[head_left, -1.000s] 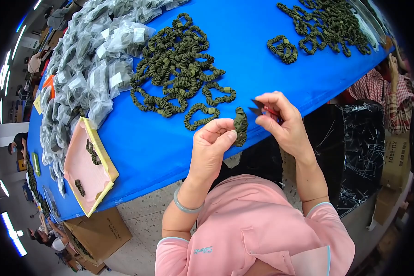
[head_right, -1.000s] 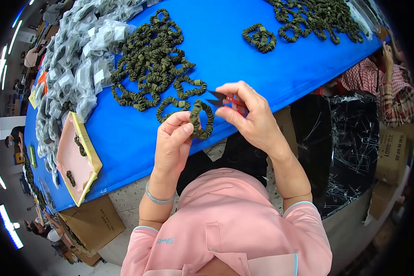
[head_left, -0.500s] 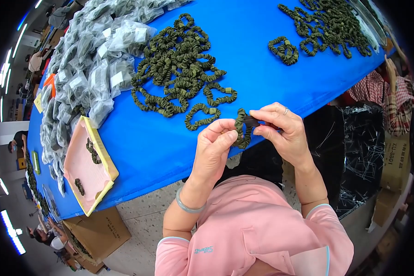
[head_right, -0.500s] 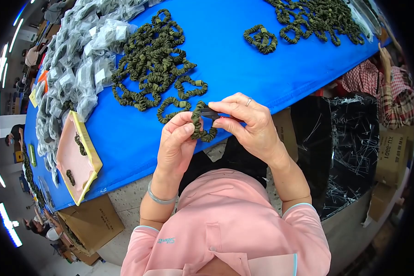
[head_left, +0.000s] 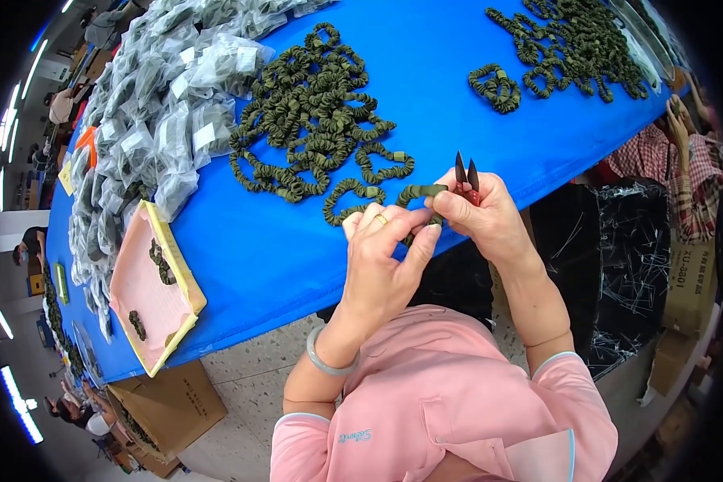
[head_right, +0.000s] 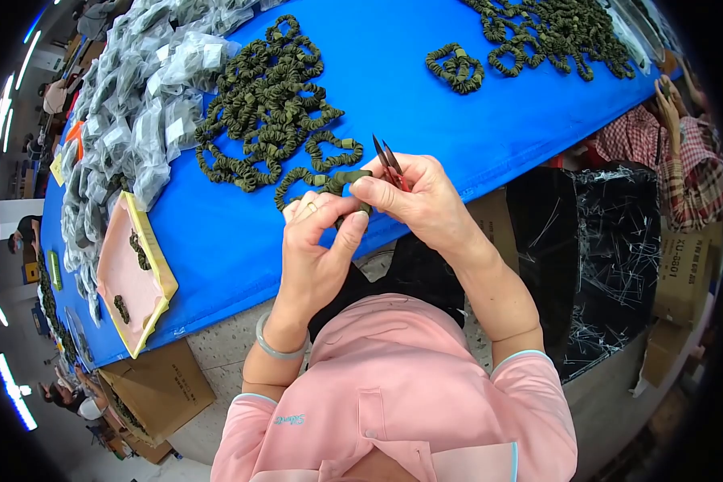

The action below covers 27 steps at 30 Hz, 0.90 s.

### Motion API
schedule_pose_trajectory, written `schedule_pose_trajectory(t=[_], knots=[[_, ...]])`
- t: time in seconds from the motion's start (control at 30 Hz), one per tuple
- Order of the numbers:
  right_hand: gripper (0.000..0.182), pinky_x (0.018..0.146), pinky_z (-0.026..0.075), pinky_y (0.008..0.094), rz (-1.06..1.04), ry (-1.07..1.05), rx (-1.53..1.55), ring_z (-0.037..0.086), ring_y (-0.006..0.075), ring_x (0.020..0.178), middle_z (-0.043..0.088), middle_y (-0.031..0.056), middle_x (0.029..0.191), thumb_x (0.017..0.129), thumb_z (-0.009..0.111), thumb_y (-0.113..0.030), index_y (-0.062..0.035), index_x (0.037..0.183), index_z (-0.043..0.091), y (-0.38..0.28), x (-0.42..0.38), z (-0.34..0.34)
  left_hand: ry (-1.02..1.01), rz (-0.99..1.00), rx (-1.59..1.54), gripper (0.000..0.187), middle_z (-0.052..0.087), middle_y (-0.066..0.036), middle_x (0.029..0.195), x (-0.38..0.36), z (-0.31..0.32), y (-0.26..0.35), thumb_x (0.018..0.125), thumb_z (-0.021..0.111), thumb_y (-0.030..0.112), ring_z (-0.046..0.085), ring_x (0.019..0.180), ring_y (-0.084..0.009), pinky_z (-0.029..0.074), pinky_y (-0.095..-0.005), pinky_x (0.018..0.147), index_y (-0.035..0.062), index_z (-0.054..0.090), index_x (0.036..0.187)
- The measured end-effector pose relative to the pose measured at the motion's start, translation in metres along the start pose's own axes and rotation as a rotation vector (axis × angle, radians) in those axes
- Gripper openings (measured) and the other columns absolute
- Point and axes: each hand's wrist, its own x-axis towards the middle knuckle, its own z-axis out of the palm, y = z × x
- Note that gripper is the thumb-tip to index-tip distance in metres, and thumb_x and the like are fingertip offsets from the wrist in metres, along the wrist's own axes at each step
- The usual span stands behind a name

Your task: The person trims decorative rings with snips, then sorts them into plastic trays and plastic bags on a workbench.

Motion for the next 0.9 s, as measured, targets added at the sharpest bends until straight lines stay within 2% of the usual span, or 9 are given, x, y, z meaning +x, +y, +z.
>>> schedule_pose_trajectory(t=[0.13, 0.17, 0.3, 0.47, 0.5, 0.63, 0.67, 0.8, 0.9], knots=[[0.008, 0.053, 0.033, 0.0161, -0.079, 0.019, -0.109, 0.041, 0.0043, 0.059, 0.057, -0.0013, 0.072, 0.082, 0.068, -0.011, -0.003, 0.083, 0.066, 0.0, 0.0, 0.005, -0.008, -0.327, -0.636, 0.012, 0.062, -0.001, 0.076, -0.002, -0.001, -0.008, 0.075, 0.07, 0.002, 0.046, 0.063, -0.0106, 0.038, -0.0234, 0.058, 0.0034, 0.068, 0.087], [0.008, 0.053, 0.033, 0.0161, -0.08, 0.018, -0.109, 0.041, 0.0043, 0.059, 0.057, -0.0013, 0.072, 0.082, 0.068, -0.011, -0.003, 0.083, 0.066, 0.0, 0.0, 0.006, -0.008, -0.326, -0.635, 0.012, 0.062, -0.001, 0.076, -0.002, -0.002, -0.008, 0.075, 0.07, 0.002, 0.046, 0.063, -0.0106, 0.038, -0.0234, 0.058, 0.0034, 0.068, 0.087], [0.015, 0.053, 0.036, 0.0183, -0.536, 0.258, -0.565, 0.046, 0.0079, 0.061, 0.06, 0.0016, 0.081, 0.078, 0.073, -0.009, -0.0032, 0.091, 0.068, 0.001, -0.006, 0.007, 0.102, -0.724, -1.049, 0.01, 0.058, -0.001, 0.07, -0.002, -0.01, -0.003, 0.076, 0.07, 0.002, 0.045, 0.061, -0.0096, 0.038, -0.0221, 0.056, 0.0009, 0.067, 0.086], [0.028, 0.055, 0.041, 0.022, -0.577, 0.159, -0.702, 0.05, 0.0114, 0.065, 0.062, 0.0037, 0.089, 0.072, 0.075, -0.005, -0.0061, 0.099, 0.07, 0.008, -0.014, 0.001, 0.086, -0.764, -1.127, 0.01, 0.057, -0.001, 0.069, -0.004, -0.01, -0.004, 0.076, 0.07, 0.001, 0.044, 0.059, -0.0086, 0.037, -0.0206, 0.053, -0.0004, 0.067, 0.086], [0.028, 0.055, 0.041, 0.022, -0.578, 0.159, -0.702, 0.05, 0.0114, 0.065, 0.062, 0.0037, 0.089, 0.072, 0.075, -0.005, -0.0061, 0.099, 0.07, 0.008, -0.015, 0.001, 0.086, -0.764, -1.127, 0.01, 0.057, -0.001, 0.069, -0.003, -0.01, -0.004, 0.076, 0.07, 0.001, 0.044, 0.059, -0.0086, 0.037, -0.0206, 0.053, -0.0004, 0.067, 0.086], [0.035, 0.057, 0.044, 0.0248, -0.601, 0.141, -0.782, 0.051, 0.0124, 0.064, 0.062, 0.0031, 0.087, 0.069, 0.075, -0.001, -0.0082, 0.102, 0.07, 0.005, -0.016, 0.003, 0.043, -0.536, -0.734, 0.009, 0.054, 0.002, 0.066, -0.002, -0.011, -0.003, 0.074, 0.069, 0.001, 0.043, 0.06, -0.009, 0.038, -0.023, 0.061, 0.0035, 0.067, 0.082], [0.035, 0.057, 0.044, 0.0248, -0.601, 0.139, -0.782, 0.051, 0.0124, 0.064, 0.062, 0.0031, 0.087, 0.069, 0.075, -0.001, -0.0082, 0.102, 0.07, 0.004, -0.016, 0.004, 0.046, -0.537, -0.733, 0.009, 0.054, 0.002, 0.066, -0.002, -0.011, -0.003, 0.074, 0.069, 0.001, 0.043, 0.06, -0.009, 0.038, -0.023, 0.061, 0.0035, 0.067, 0.082], [0.032, 0.057, 0.045, 0.0256, -0.647, 0.175, -0.93, 0.052, 0.0138, 0.064, 0.062, 0.0032, 0.086, 0.068, 0.075, -0.003, -0.0086, 0.099, 0.071, 0.001, -0.018, 0.005, 0.119, -0.156, -0.21, 0.008, 0.053, 0.002, 0.064, -0.002, -0.01, -0.007, 0.072, 0.067, 0.0, 0.044, 0.064, -0.0104, 0.037, -0.0243, 0.067, 0.0053, 0.065, 0.077], [0.031, 0.057, 0.045, 0.0258, -0.705, 0.189, -1.005, 0.053, 0.0142, 0.064, 0.062, 0.0031, 0.085, 0.068, 0.075, -0.004, -0.0086, 0.098, 0.071, -0.001, -0.018, 0.004, 0.129, -0.145, -0.161, 0.009, 0.052, 0.003, 0.063, -0.001, -0.009, -0.005, 0.071, 0.068, 0.001, 0.044, 0.063, -0.0107, 0.035, -0.0246, 0.069, 0.0066, 0.064, 0.076]])
